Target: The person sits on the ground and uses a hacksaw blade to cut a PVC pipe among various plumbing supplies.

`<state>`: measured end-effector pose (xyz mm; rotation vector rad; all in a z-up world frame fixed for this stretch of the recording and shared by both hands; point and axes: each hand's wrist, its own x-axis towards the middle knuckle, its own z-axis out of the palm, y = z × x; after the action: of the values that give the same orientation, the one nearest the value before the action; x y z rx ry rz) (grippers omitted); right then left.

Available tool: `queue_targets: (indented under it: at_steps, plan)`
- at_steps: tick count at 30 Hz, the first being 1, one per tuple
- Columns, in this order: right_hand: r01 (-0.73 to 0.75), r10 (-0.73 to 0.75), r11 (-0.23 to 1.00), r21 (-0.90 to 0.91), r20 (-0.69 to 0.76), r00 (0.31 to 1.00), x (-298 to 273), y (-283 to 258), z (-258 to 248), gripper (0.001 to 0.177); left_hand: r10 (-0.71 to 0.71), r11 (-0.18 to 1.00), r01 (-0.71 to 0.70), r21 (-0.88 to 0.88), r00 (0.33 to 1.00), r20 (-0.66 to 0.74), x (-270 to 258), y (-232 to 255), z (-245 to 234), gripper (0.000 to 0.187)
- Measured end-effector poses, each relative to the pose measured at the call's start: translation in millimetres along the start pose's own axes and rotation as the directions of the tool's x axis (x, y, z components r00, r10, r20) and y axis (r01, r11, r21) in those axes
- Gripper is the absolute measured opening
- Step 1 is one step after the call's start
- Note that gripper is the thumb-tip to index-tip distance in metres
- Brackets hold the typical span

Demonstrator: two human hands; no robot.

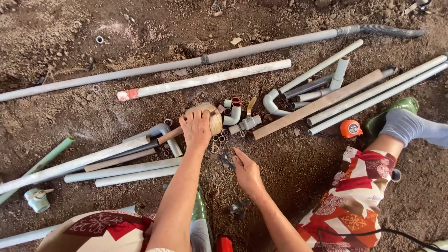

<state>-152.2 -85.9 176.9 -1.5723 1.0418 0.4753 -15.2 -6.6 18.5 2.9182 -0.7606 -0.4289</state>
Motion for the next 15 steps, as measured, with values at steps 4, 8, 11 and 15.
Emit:
queue_targets:
  at_steps: [4, 8, 11, 15]
  plan:
    - [-0.011, 0.011, 1.000, -0.001, 0.015, 1.000, 9.4, 2.4, -2.8, 0.040, 0.012, 1.000, -0.012, -0.015, 1.000, -0.025, 5.9, 0.4, 2.1, 0.006]
    - [-0.003, 0.002, 1.000, 0.019, 0.026, 1.000, 11.2, -3.1, -5.2, 0.041, -0.006, 1.000, 0.006, 0.004, 1.000, -0.003, 10.1, -1.8, 10.2, 0.008]
    - [0.007, -0.008, 1.000, 0.029, 0.026, 1.000, 12.2, 10.1, -3.5, 0.041, -0.009, 1.000, 0.009, -0.006, 1.000, 0.012, 7.8, -3.8, 11.2, 0.009]
    - [-0.033, 0.032, 0.998, 0.055, 0.014, 0.999, 20.2, 34.0, 2.5, 0.040, -0.023, 0.996, 0.023, -0.089, 1.000, -0.002, -4.4, 3.7, -18.0, 0.012]
